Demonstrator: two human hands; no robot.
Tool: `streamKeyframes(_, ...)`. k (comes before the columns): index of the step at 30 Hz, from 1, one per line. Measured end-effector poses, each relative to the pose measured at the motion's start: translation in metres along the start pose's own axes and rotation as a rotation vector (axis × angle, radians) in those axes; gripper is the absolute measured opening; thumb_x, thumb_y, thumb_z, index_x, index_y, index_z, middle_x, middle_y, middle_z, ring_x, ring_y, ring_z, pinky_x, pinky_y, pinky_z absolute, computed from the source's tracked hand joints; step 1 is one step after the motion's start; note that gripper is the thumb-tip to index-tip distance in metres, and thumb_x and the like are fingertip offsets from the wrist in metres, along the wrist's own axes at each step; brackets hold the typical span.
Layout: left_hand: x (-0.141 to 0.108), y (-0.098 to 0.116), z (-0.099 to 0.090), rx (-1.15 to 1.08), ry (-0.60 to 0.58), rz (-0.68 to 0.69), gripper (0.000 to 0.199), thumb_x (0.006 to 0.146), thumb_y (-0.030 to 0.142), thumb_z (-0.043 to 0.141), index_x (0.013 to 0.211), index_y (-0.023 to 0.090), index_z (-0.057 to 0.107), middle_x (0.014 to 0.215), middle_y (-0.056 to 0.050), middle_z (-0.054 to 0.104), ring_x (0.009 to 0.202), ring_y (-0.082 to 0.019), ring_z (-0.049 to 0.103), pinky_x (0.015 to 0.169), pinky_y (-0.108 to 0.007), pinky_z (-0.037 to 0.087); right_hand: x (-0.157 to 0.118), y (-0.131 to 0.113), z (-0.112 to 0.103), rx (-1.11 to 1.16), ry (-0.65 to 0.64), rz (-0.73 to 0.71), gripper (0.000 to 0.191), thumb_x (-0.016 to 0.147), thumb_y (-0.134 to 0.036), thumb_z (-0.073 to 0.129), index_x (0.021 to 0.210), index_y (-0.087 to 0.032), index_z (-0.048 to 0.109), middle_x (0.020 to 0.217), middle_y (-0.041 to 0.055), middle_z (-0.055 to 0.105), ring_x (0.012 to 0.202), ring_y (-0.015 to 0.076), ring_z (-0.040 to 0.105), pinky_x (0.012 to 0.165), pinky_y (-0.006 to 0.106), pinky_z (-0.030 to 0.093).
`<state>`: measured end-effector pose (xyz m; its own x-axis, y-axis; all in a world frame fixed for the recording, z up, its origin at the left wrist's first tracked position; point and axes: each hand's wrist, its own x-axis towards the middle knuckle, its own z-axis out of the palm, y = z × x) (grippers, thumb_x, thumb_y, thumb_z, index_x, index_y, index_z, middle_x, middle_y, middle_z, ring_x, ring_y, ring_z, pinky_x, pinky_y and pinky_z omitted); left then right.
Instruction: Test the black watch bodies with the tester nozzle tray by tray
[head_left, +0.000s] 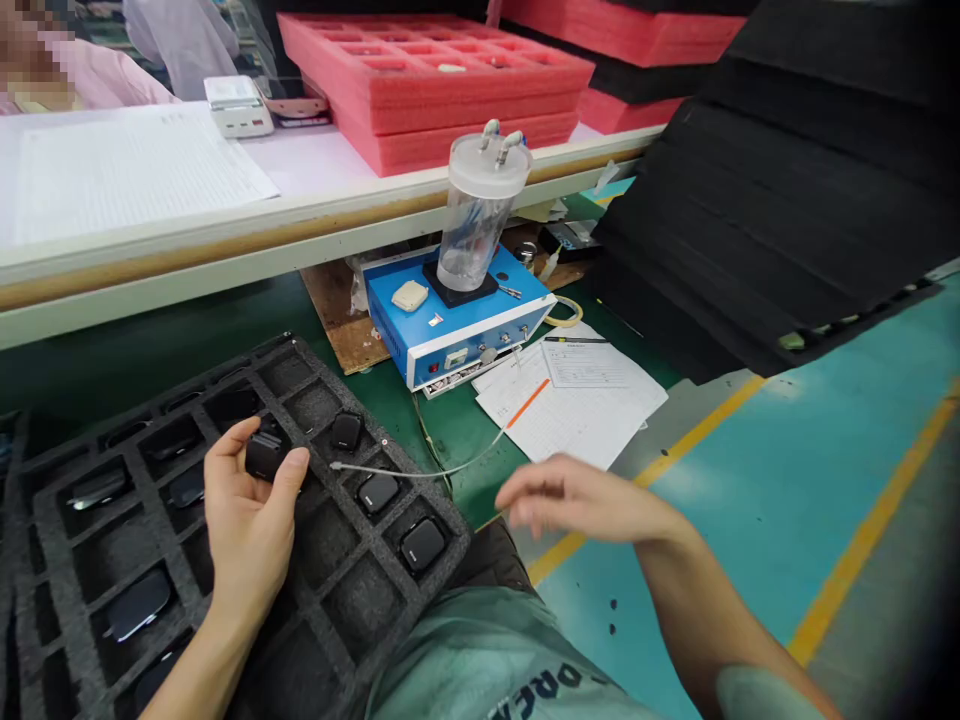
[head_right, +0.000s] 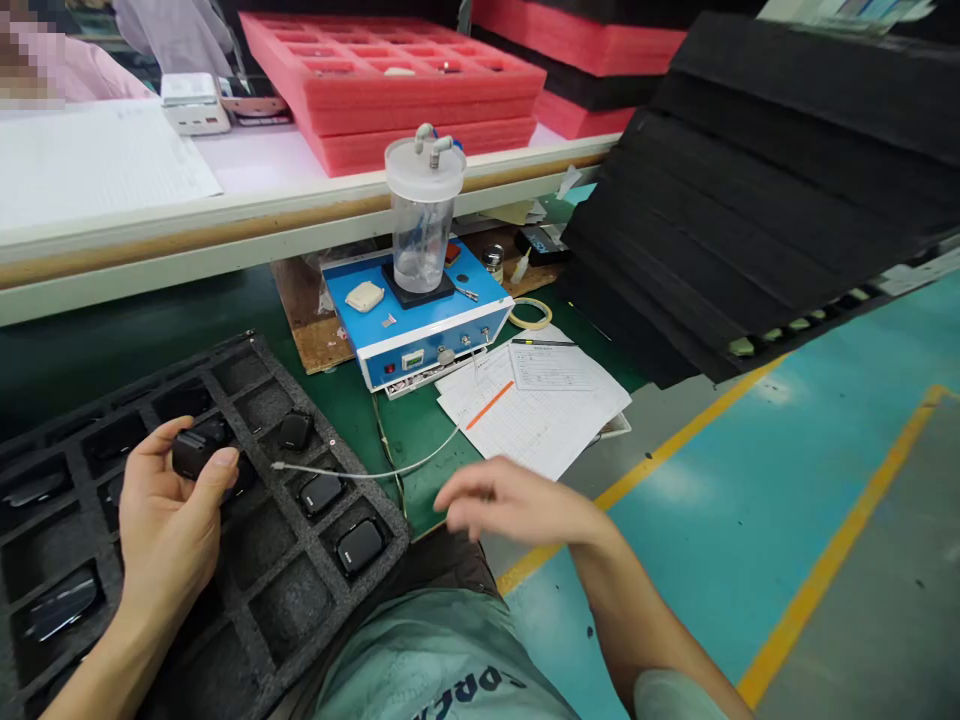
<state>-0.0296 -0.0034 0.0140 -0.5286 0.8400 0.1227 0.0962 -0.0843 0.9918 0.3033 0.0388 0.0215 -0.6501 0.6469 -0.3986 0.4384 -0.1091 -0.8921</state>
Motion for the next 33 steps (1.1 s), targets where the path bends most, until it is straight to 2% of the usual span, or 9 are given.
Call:
streamKeyframes(2, -0.001, 0.001, 0.002, -0.054, -0.02, -0.015, 0.045, 0.077, 0.033, 0.084, 0.112, 0.025, 0.058, 0.091, 0.003, 0.064, 0.079, -0.012, 0.059, 0.073, -0.023, 0.047, 0.004, 0.026, -0.028, -0.221, 0.461, -0.007, 0.026, 0.092, -0.036, 0.059, 0.104, -0.018, 0.073, 0.088, 0.0069, 0.076, 0.073, 0.0191, 0.07, 0.07, 0.032, 0.055)
streamKeyframes(4, -0.002, 0.004, 0.005, -0.095, -0.081, -0.061, 0.042, 0.074, 0.032, 0.086, 0.105, 0.022, 0.058, 0.097, -0.001, 0.071, 0.086, -0.015, 0.066, 0.082, -0.028, 0.05, 0.019, 0.047, -0.049, -0.44, 0.711, -0.011, 0.023, 0.088, -0.03, 0.061, 0.103, -0.019, 0.073, 0.095, 0.0086, 0.075, 0.077, 0.021, 0.068, 0.077, 0.036, 0.053)
streamKeyframes(8, -0.004, 0.01, 0.006, -0.157, -0.159, -0.129, 0.045, 0.068, 0.029, 0.09, 0.102, 0.019, 0.064, 0.117, -0.01, 0.075, 0.104, -0.023, 0.071, 0.095, -0.036, 0.05, 0.047, 0.067, -0.073, -0.728, 0.596, -0.04, 0.017, 0.086, -0.024, 0.061, 0.096, -0.021, 0.074, 0.098, 0.0085, 0.071, 0.082, 0.0216, 0.065, 0.077, 0.034, 0.05)
streamKeyframes(13, -0.004, 0.012, 0.002, -0.272, -0.169, -0.185, 0.042, 0.072, 0.036, 0.088, 0.106, 0.018, 0.072, 0.118, -0.01, 0.075, 0.105, -0.02, 0.071, 0.083, -0.025, 0.053, 0.062, 0.07, -0.081, -0.902, 0.48, -0.21, 0.021, 0.093, -0.025, 0.051, 0.087, -0.022, 0.07, 0.097, 0.0107, 0.067, 0.096, 0.0271, 0.06, 0.083, 0.038, 0.049)
streamKeyframes(17, -0.003, 0.016, -0.002, -0.487, -0.218, -0.317, 0.05, 0.078, 0.05, 0.081, 0.11, 0.013, 0.075, 0.103, -0.01, 0.076, 0.08, -0.015, 0.068, 0.071, -0.023, 0.054, 0.062, 0.075, -0.074, -0.923, 0.57, -0.33, 0.024, 0.097, -0.03, 0.045, 0.087, -0.022, 0.065, 0.095, 0.0118, 0.068, 0.093, 0.029, 0.058, 0.084, 0.043, 0.049)
streamKeyframes(21, -0.003, 0.019, -0.005, -0.661, -0.286, -0.45, 0.045, 0.088, 0.047, 0.071, 0.111, 0.009, 0.075, 0.085, -0.009, 0.072, 0.071, -0.014, 0.064, 0.069, -0.024, 0.054, 0.038, 0.07, -0.065, -0.815, 0.641, -0.402, 0.025, 0.099, -0.035, 0.043, 0.089, -0.023, 0.062, 0.097, 0.0121, 0.07, 0.098, 0.0299, 0.062, 0.086, 0.044, 0.049)
streamKeyframes(27, -0.005, 0.023, -0.007, -0.766, -0.311, -0.544, 0.043, 0.101, 0.039, 0.048, 0.106, 0.005, 0.075, 0.079, -0.01, 0.067, 0.061, -0.013, 0.059, 0.063, -0.024, 0.051, -0.006, 0.008, -0.04, -0.548, 0.292, -0.199, 0.027, 0.099, -0.047, 0.048, 0.086, -0.027, 0.062, 0.072, 0.0029, 0.066, 0.064, 0.0206, 0.061, 0.059, 0.031, 0.047)
streamKeyframes(30, -0.005, 0.024, -0.006, -0.767, -0.307, -0.556, 0.046, 0.102, 0.04, 0.045, 0.104, 0.005, 0.075, 0.076, -0.01, 0.066, 0.059, -0.013, 0.058, 0.062, -0.025, 0.05, 0.01, -0.031, -0.005, -0.428, 0.358, -0.307, 0.024, 0.099, -0.042, 0.05, 0.089, -0.025, 0.064, 0.077, 0.0032, 0.068, 0.068, 0.0192, 0.061, 0.061, 0.029, 0.047)
streamKeyframes(33, -0.006, 0.024, -0.005, -0.76, -0.324, -0.561, 0.046, 0.101, 0.04, 0.046, 0.103, 0.004, 0.075, 0.077, -0.011, 0.067, 0.06, -0.013, 0.058, 0.063, -0.026, 0.05, 0.048, -0.061, 0.035, -0.375, 0.463, -0.433, 0.017, 0.098, -0.033, 0.052, 0.094, -0.024, 0.066, 0.082, 0.0019, 0.072, 0.067, 0.0173, 0.062, 0.062, 0.028, 0.045)
